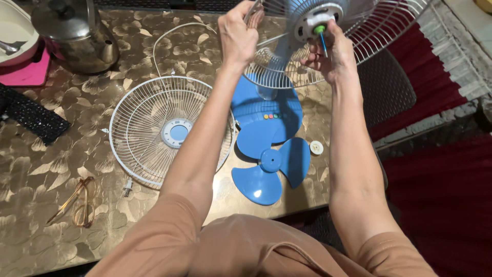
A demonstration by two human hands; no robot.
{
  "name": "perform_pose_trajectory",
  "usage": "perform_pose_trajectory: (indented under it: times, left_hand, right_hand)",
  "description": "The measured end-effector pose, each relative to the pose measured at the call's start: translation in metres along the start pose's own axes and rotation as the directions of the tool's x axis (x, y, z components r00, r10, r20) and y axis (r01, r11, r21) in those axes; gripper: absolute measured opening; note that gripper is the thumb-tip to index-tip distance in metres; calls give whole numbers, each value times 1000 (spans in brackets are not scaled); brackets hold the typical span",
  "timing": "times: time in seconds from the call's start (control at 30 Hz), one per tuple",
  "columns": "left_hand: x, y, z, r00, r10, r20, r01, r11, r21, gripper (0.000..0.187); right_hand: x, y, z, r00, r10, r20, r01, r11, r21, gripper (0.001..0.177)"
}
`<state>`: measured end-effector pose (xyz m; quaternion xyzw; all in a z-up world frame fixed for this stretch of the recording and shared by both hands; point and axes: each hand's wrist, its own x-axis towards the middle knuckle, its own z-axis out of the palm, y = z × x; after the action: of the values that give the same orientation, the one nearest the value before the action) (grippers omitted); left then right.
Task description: The person reassembles a blue electric fan on a table. They attach the fan blades to the motor shaft, secure them with a nut, and then fit the front wire cage over the blades, snapping it into place.
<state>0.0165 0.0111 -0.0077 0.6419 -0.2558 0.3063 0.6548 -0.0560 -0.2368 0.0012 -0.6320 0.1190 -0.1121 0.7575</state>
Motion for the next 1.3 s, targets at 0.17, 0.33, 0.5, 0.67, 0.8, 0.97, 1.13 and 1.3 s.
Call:
perform_pose_trajectory:
  times: [0.17,0.33,0.5,0.67,0.8,0.97,1.13,1.3]
  left_hand:
    - [0,-7,-13,999,21,43,-26,993,111,14]
    - [-13,-2,-24,999,-43,24,36,974,222,22]
    - [-42,28,-37,977,156,-148,-93,926,366,28]
    - [-98,64,-27,965,3,-264,33,990,135,16]
    - [-134,71,-16,999,-15,-51,20,994,104,25]
    - [-163,73,8,992,-81,100,74,994,78,26]
    - [-191,64,28,973,-170,156,154,982,110,23]
    - [-226,12,60,880,-393,268,347,915,205,20]
  right_hand:
    - [-17,5,1,998,33,-54,-33,999,8,47]
    - [-34,15,4,996,3,-91,-2,1000,7,39]
    - [-67,22,0,993,-27,-115,30,999,21,36]
    - [-102,30,-10,977,-50,-209,44,999,-32,21]
    - [-126,49,-20,946,-22,-325,-15,994,-112,17]
    - [-143,83,-39,948,59,-311,-91,992,-90,18]
    - [-141,125,-65,946,135,-294,-185,971,-150,17]
    - [-132,174,-92,950,240,-202,-280,939,-202,17]
